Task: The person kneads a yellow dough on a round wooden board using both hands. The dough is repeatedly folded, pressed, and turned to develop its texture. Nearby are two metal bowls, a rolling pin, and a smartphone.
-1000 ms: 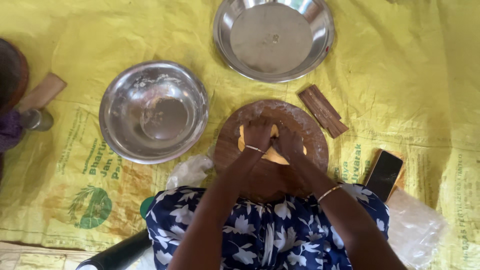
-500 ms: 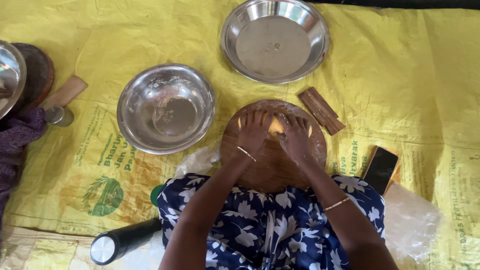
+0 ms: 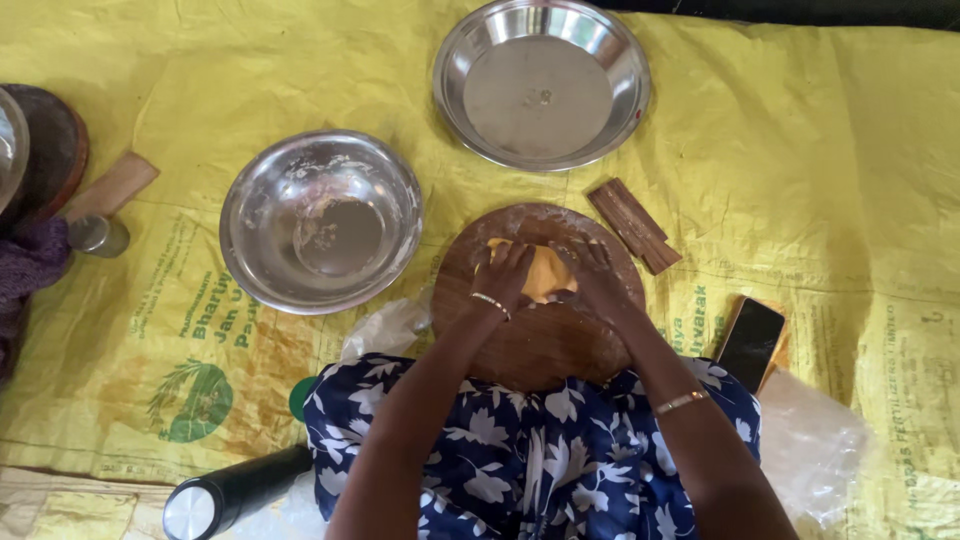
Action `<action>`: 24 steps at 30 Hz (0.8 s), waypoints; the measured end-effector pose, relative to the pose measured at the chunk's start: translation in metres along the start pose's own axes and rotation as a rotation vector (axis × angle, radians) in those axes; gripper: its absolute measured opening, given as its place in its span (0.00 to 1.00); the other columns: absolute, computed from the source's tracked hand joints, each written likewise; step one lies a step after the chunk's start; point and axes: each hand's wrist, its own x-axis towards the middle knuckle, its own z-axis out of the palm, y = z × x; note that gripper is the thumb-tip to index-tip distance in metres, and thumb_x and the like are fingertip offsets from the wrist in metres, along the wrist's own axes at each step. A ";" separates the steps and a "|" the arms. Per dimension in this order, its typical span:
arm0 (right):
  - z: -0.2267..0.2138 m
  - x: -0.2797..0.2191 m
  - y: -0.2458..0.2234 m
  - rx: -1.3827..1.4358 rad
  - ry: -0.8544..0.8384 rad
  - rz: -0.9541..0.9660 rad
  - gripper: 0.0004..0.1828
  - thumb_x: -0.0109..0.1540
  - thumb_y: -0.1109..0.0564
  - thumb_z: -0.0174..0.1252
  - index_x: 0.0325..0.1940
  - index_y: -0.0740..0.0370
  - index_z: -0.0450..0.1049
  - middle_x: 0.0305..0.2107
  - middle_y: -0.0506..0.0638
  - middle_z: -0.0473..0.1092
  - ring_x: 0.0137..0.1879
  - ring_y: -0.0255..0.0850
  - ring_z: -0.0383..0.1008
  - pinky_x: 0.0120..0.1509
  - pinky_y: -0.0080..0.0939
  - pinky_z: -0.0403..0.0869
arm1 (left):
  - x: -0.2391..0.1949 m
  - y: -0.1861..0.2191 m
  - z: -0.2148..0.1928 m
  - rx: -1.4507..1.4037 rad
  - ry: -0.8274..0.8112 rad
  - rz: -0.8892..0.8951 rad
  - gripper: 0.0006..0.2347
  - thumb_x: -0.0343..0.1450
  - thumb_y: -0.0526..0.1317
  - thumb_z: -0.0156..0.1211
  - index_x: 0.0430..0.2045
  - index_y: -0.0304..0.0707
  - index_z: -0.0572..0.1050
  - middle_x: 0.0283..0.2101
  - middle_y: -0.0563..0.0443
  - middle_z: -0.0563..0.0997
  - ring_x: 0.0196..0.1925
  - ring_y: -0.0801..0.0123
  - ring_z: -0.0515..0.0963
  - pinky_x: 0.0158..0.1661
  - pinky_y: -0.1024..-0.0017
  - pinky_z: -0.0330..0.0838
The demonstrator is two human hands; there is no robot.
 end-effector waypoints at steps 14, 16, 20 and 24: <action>0.072 0.056 0.059 0.028 -0.015 0.150 0.46 0.51 0.49 0.69 0.72 0.50 0.61 0.61 0.59 0.69 0.64 0.57 0.71 0.64 0.61 0.71 | 0.056 -0.027 0.025 -0.078 0.087 0.056 0.37 0.56 0.49 0.79 0.60 0.48 0.66 0.59 0.41 0.76 0.61 0.40 0.73 0.62 0.40 0.61; 0.066 0.068 0.066 0.186 0.097 0.102 0.42 0.51 0.54 0.65 0.70 0.51 0.65 0.58 0.59 0.73 0.61 0.56 0.75 0.64 0.56 0.75 | 0.069 -0.030 0.027 -0.180 0.079 0.017 0.36 0.57 0.51 0.78 0.59 0.47 0.67 0.57 0.38 0.76 0.58 0.40 0.75 0.59 0.38 0.62; 0.053 0.083 0.061 0.016 -0.008 0.255 0.35 0.58 0.52 0.65 0.69 0.51 0.66 0.52 0.62 0.74 0.56 0.59 0.76 0.59 0.60 0.74 | 0.092 -0.035 0.041 -0.163 0.125 -0.002 0.28 0.61 0.49 0.73 0.53 0.43 0.70 0.56 0.40 0.79 0.59 0.45 0.77 0.58 0.44 0.67; 0.042 0.082 0.041 -0.010 0.037 0.386 0.33 0.59 0.53 0.64 0.69 0.51 0.66 0.57 0.62 0.72 0.57 0.60 0.75 0.60 0.60 0.74 | 0.100 -0.034 0.053 -0.176 0.217 -0.020 0.26 0.66 0.48 0.70 0.55 0.39 0.70 0.57 0.37 0.78 0.60 0.44 0.76 0.57 0.46 0.68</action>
